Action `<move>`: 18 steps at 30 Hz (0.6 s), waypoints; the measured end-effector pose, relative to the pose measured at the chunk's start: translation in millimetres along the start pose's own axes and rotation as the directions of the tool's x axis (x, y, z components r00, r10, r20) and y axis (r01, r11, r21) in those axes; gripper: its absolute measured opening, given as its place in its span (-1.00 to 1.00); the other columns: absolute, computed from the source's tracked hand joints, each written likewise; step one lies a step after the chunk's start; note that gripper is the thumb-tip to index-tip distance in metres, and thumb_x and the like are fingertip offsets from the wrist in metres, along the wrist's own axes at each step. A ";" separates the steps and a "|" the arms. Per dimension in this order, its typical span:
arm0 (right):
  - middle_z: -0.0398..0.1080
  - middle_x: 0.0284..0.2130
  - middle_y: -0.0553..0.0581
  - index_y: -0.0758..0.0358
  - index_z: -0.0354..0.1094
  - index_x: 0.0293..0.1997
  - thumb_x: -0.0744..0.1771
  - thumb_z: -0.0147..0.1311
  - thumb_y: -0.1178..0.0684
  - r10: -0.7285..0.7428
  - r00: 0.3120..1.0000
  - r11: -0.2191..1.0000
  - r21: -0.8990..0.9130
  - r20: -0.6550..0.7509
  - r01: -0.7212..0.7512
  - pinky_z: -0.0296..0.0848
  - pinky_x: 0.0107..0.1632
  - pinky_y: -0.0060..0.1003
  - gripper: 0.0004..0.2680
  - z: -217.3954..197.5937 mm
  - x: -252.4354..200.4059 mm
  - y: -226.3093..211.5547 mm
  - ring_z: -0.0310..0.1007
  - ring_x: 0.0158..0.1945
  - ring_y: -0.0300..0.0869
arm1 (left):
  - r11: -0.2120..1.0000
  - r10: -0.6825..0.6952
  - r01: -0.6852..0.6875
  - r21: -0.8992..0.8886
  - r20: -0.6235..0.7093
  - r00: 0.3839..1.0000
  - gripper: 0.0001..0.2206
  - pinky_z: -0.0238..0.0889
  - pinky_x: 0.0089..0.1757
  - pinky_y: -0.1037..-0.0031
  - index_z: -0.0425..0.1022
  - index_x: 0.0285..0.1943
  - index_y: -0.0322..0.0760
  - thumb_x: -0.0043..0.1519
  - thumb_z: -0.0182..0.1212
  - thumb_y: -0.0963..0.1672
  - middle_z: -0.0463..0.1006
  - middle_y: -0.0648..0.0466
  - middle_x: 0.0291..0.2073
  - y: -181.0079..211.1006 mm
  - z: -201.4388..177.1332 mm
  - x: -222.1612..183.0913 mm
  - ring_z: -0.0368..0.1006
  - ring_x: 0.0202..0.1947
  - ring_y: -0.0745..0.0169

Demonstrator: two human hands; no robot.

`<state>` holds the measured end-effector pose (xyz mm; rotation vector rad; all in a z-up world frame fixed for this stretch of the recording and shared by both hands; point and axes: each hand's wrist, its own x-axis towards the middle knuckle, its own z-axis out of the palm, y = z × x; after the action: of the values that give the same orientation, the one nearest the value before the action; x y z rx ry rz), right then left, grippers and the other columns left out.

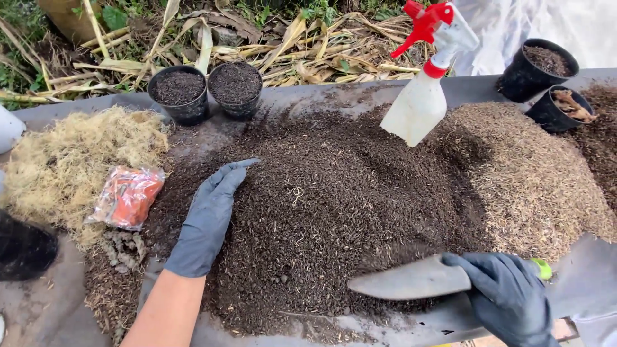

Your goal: Filling small plastic pots with moss and soil, then mixing a large pile of soil on a work table.

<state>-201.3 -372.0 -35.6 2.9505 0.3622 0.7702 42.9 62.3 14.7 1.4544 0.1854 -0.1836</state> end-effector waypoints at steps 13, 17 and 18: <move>0.52 -0.27 -0.02 0.04 0.53 0.17 0.35 0.26 0.02 0.268 0.943 0.963 0.083 -0.196 -0.256 0.40 -0.39 -0.26 -0.75 -26.4 111.8 -34.1 0.40 -0.39 -0.19 | 0.993 0.025 -0.024 -0.114 0.010 1.000 -0.77 0.32 0.20 0.57 0.66 0.04 -0.21 0.22 0.27 -0.14 0.68 0.16 -0.05 -5.6 -1.6 8.1 0.54 0.03 0.38; 0.33 -0.48 -0.06 -0.01 0.53 0.01 0.37 0.21 -0.15 0.452 0.887 0.891 -0.002 -0.092 -0.454 0.33 -0.48 -0.31 -0.81 -24.9 75.9 -32.0 0.22 -0.49 -0.26 | 0.986 -0.050 0.040 -0.160 -0.059 0.997 -0.79 0.40 0.06 0.59 0.64 -0.01 -0.16 0.18 0.35 -0.14 0.68 0.14 -0.12 -12.5 -2.6 14.0 0.55 -0.08 0.39; 0.33 -0.48 -0.06 -0.01 0.53 0.01 0.37 0.21 -0.15 0.454 0.886 0.890 -0.004 -0.093 -0.456 0.33 -0.48 -0.31 -0.81 -24.4 71.2 -40.4 0.22 -0.49 -0.26 | 0.986 -0.050 0.040 -0.160 -0.056 0.997 -0.79 0.40 0.06 0.59 0.64 -0.01 -0.16 0.18 0.35 -0.14 0.68 0.14 -0.12 -10.2 -0.9 12.8 0.55 -0.08 0.39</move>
<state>-161.4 -315.2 14.2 3.0129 -0.3565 0.9405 52.9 62.0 1.8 1.2987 0.2758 -0.1583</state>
